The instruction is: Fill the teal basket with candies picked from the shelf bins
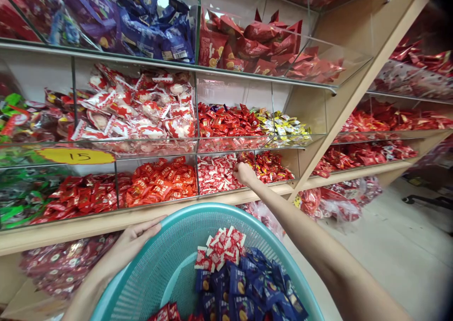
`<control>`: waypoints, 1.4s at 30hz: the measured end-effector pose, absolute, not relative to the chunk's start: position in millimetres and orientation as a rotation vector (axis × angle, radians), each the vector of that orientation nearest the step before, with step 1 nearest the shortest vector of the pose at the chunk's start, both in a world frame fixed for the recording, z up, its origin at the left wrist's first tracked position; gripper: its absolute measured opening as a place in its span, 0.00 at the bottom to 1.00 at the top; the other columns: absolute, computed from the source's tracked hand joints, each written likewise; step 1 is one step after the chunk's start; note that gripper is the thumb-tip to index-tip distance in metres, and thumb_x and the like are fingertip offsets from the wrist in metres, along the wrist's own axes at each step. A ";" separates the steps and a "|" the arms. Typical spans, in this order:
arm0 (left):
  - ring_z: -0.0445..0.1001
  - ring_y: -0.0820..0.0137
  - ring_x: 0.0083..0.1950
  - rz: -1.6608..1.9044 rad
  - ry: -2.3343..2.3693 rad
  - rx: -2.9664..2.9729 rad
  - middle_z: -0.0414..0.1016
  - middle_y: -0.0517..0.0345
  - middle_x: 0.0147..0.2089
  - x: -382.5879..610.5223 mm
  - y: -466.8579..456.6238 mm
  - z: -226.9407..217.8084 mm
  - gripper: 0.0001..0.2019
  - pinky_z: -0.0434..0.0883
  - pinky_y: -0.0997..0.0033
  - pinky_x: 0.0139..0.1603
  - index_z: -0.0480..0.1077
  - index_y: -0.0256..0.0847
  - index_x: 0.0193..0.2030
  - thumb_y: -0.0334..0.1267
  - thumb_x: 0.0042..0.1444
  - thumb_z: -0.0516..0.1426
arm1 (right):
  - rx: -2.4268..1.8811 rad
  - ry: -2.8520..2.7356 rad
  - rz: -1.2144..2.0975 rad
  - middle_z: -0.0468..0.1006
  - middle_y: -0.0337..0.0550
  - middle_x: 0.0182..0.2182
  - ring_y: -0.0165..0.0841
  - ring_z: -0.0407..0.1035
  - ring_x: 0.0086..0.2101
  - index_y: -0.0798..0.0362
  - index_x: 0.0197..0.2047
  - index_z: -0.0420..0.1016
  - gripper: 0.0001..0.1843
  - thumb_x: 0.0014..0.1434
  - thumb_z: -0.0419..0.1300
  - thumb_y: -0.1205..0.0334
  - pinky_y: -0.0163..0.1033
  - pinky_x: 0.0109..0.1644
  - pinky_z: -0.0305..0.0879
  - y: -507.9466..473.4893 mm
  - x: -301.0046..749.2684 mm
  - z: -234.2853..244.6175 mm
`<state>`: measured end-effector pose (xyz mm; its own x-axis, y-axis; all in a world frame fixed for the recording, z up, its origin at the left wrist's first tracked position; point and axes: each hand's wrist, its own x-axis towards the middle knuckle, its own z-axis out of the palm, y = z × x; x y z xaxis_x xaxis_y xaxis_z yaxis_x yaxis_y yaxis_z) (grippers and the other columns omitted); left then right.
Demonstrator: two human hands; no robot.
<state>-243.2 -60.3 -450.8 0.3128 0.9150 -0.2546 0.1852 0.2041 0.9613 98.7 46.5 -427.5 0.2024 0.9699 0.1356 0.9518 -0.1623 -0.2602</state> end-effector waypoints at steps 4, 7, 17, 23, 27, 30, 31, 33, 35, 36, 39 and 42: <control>0.70 0.58 0.50 0.739 1.217 1.293 0.74 0.59 0.47 -240.2 -62.5 -445.6 0.26 0.67 0.66 0.50 0.74 0.45 0.43 0.55 0.37 0.62 | -2.139 -1.775 0.133 0.75 0.51 0.34 0.33 0.69 0.34 0.58 0.36 0.74 0.12 0.51 0.53 0.62 0.33 0.35 0.60 44.9 104.6 -427.4; 0.71 0.58 0.49 0.738 1.259 1.296 0.75 0.58 0.45 -239.5 -62.9 -444.2 0.26 0.68 0.67 0.48 0.75 0.45 0.42 0.55 0.35 0.62 | -2.033 -1.755 0.157 0.75 0.45 0.29 0.30 0.68 0.31 0.57 0.31 0.74 0.11 0.51 0.52 0.63 0.31 0.33 0.58 36.4 111.0 -419.7; 0.71 0.62 0.49 0.691 1.186 1.285 0.71 0.57 0.50 -242.5 -62.3 -452.6 0.27 0.68 0.70 0.48 0.71 0.45 0.48 0.55 0.41 0.59 | -1.509 -1.895 0.541 0.66 0.36 0.19 0.25 0.57 0.22 0.58 0.26 0.70 0.10 0.49 0.53 0.59 0.31 0.26 0.54 -47.8 110.0 -397.1; 0.70 0.61 0.50 0.698 1.194 1.281 0.71 0.57 0.50 -241.6 -63.9 -450.7 0.28 0.68 0.70 0.48 0.71 0.44 0.48 0.56 0.40 0.60 | -1.457 -2.040 1.054 0.60 0.32 0.17 0.23 0.52 0.20 0.59 0.24 0.68 0.08 0.48 0.52 0.64 0.29 0.23 0.49 -79.5 94.9 -435.8; 0.68 0.60 0.52 0.687 1.195 1.271 0.72 0.56 0.50 -242.3 -63.7 -451.3 0.28 0.68 0.68 0.49 0.70 0.43 0.49 0.55 0.41 0.60 | -1.415 -2.078 1.170 0.57 0.31 0.17 0.22 0.50 0.20 0.57 0.20 0.64 0.07 0.46 0.51 0.67 0.29 0.24 0.48 -90.5 92.3 -455.2; 0.68 0.59 0.53 0.688 1.199 1.273 0.71 0.56 0.50 -242.9 -63.1 -452.7 0.28 0.66 0.66 0.51 0.70 0.43 0.50 0.54 0.42 0.60 | -1.432 -2.082 1.201 0.55 0.30 0.17 0.22 0.48 0.19 0.57 0.20 0.63 0.07 0.47 0.50 0.67 0.29 0.23 0.46 -96.7 90.6 -461.9; 0.68 0.59 0.52 0.688 1.199 1.271 0.71 0.55 0.51 -243.3 -62.8 -453.3 0.28 0.66 0.66 0.51 0.69 0.44 0.50 0.54 0.42 0.60 | -1.447 -2.088 1.190 0.54 0.30 0.16 0.22 0.48 0.19 0.57 0.20 0.63 0.07 0.47 0.51 0.67 0.29 0.22 0.46 -98.6 89.5 -463.5; 0.70 0.60 0.50 0.688 1.188 1.258 0.70 0.56 0.51 -244.1 -62.4 -454.5 0.27 0.67 0.67 0.51 0.69 0.45 0.50 0.53 0.43 0.60 | -1.507 -2.103 1.097 0.54 0.30 0.16 0.22 0.48 0.20 0.57 0.19 0.63 0.08 0.48 0.52 0.66 0.29 0.22 0.46 -101.8 86.6 -465.8; 0.71 0.61 0.49 0.692 1.164 1.240 0.70 0.57 0.51 -244.8 -62.1 -455.5 0.26 0.67 0.68 0.50 0.69 0.47 0.51 0.52 0.44 0.60 | -1.598 -2.117 0.926 0.55 0.31 0.15 0.23 0.50 0.20 0.57 0.18 0.64 0.10 0.48 0.53 0.66 0.29 0.23 0.46 -104.1 83.0 -465.6; 0.71 0.61 0.49 0.696 1.151 1.232 0.70 0.57 0.51 -245.0 -62.1 -455.7 0.25 0.67 0.68 0.50 0.69 0.48 0.50 0.51 0.44 0.60 | -1.630 -2.120 0.830 0.56 0.31 0.15 0.23 0.51 0.20 0.57 0.18 0.65 0.10 0.48 0.53 0.66 0.29 0.24 0.47 -104.4 81.4 -463.8; 0.71 0.60 0.48 0.690 1.143 1.214 0.71 0.57 0.50 -244.8 -62.3 -455.1 0.25 0.67 0.67 0.50 0.69 0.48 0.51 0.51 0.44 0.60 | -1.643 -2.100 0.587 0.65 0.35 0.17 0.25 0.57 0.22 0.57 0.23 0.71 0.08 0.50 0.53 0.65 0.30 0.26 0.51 -98.1 79.8 -450.3; 0.71 0.59 0.49 0.677 1.154 1.211 0.72 0.57 0.50 -244.5 -62.4 -454.2 0.25 0.67 0.65 0.50 0.69 0.47 0.51 0.51 0.45 0.60 | -1.616 -2.059 0.378 0.72 0.39 0.22 0.27 0.63 0.24 0.56 0.30 0.73 0.09 0.53 0.52 0.65 0.31 0.29 0.54 -76.1 85.3 -429.3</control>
<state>-244.5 -62.4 -454.2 0.3232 0.8934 -0.3120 0.1631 0.2722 0.9483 85.3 -76.1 -429.3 -0.1774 0.9620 0.2076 0.8257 0.2602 -0.5005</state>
